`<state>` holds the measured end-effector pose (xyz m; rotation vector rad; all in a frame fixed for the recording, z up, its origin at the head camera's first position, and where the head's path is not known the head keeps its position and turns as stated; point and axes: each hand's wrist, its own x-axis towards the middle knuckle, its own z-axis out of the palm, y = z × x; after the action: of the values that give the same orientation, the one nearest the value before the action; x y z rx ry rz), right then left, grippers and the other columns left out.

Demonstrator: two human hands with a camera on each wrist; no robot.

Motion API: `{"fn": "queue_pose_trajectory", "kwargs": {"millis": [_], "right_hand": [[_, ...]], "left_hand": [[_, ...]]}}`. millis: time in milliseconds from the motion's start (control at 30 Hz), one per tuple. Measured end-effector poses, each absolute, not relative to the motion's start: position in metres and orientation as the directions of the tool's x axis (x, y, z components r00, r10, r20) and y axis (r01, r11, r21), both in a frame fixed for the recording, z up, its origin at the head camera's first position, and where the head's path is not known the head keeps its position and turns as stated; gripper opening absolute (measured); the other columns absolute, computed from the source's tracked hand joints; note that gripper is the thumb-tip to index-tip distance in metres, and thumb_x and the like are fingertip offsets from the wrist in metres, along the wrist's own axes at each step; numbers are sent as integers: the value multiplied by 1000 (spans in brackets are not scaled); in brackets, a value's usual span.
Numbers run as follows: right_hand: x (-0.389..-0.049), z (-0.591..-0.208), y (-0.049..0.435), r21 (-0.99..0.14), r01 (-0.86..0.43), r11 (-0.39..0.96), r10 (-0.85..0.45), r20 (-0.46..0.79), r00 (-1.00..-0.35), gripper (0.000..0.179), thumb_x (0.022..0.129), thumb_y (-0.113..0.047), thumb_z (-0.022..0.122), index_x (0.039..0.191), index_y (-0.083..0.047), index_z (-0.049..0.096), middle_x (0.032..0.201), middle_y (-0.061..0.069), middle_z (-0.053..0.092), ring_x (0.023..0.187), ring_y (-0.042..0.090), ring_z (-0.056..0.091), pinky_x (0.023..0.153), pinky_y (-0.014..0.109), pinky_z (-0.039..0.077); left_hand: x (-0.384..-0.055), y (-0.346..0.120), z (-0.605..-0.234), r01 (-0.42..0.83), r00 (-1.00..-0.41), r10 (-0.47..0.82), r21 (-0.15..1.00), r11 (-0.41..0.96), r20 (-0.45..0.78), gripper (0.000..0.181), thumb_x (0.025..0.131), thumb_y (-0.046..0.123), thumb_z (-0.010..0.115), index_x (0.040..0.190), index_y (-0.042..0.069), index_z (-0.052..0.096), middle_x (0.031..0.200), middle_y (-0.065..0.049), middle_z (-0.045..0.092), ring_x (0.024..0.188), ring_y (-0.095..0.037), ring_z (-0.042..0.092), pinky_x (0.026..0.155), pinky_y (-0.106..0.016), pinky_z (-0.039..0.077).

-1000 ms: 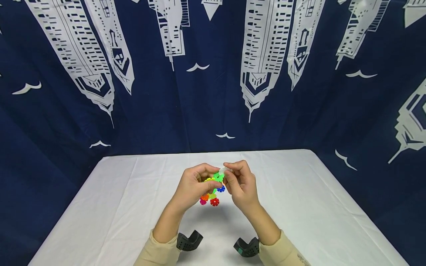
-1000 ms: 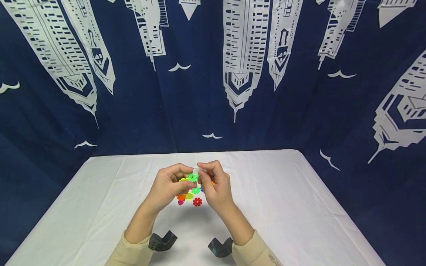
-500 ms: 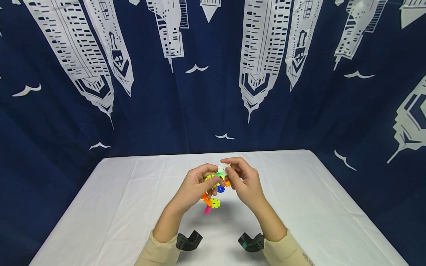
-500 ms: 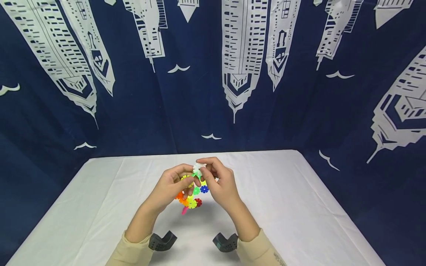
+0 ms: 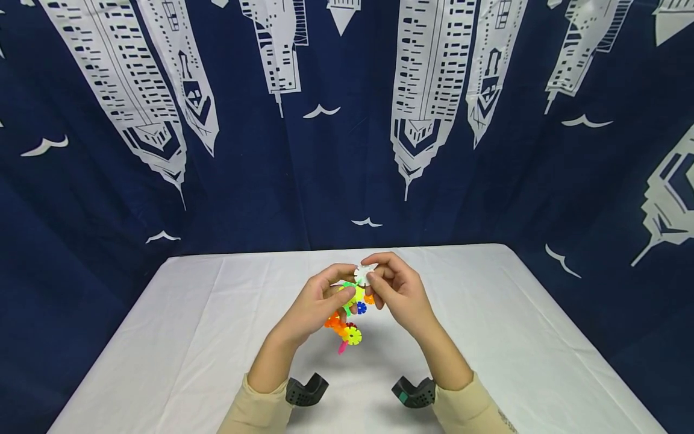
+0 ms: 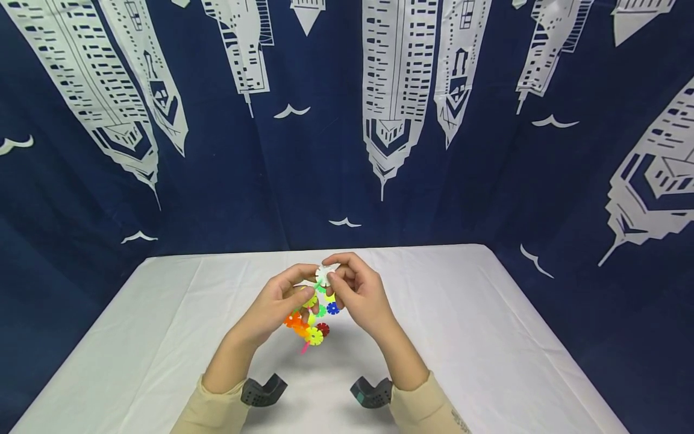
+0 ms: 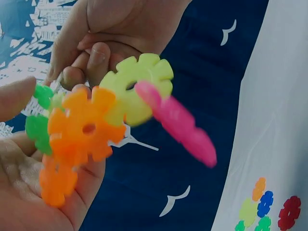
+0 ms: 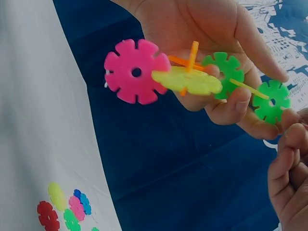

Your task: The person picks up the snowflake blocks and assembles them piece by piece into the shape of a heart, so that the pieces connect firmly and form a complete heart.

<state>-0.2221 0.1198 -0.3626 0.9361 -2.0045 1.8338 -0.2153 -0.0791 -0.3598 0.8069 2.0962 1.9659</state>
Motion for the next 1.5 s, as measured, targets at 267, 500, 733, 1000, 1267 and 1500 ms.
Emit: {"fn": "queue_pose_trajectory", "kwargs": {"millis": [267,500,733,1000,1267,1500], "right_hand": [[-227,-364,123,-820,-571,41,-290,537,-792,21,99,-1,55,121,1,54,72,22,58,51,19,49,50,25,49],[-245,-386,125,-870,-472,143,-255,428,-867,17,102,-10,54,117,-3,57,78,24,59,52,16,49,51,23,48],[-265,-435,116,-773,-386,504,-371,210,-905,12,95,-14,65,106,-13,66,87,7,68,63,12,54,59,21,47],[-267,-463,109,-644,-415,643,-453,117,-884,17,88,-22,75,104,-20,69,75,-6,58,66,9,51,60,22,42],[-263,-470,102,-516,-430,741,-451,93,-888,26,81,-25,81,104,-22,69,79,-9,56,71,8,50,62,23,41],[-262,-469,100,-486,-454,747,-460,116,-880,24,79,-21,83,94,-22,64,80,-8,56,72,7,49,63,23,41]], "left_hand": [[-215,-79,-360,248,-852,470,968,-28,231,44,100,11,54,143,19,48,129,-16,50,69,-15,64,58,-24,54],[-219,-81,-364,262,-837,468,959,-112,284,44,101,6,47,144,11,48,117,-22,49,62,-15,66,53,-24,55],[-218,-81,-365,282,-856,429,956,-80,288,43,98,2,41,140,7,51,121,-21,54,76,-13,67,78,-27,55],[-218,-79,-363,295,-874,395,955,-30,282,40,98,6,41,136,7,54,114,-14,59,84,-17,58,66,-22,50],[-221,-77,-366,257,-878,409,966,-39,250,39,96,10,65,132,12,53,108,-8,53,54,-13,52,52,-18,40],[-221,-76,-367,271,-875,403,961,-47,267,42,92,7,69,131,8,53,107,-12,53,51,-14,53,51,-18,43]]}}
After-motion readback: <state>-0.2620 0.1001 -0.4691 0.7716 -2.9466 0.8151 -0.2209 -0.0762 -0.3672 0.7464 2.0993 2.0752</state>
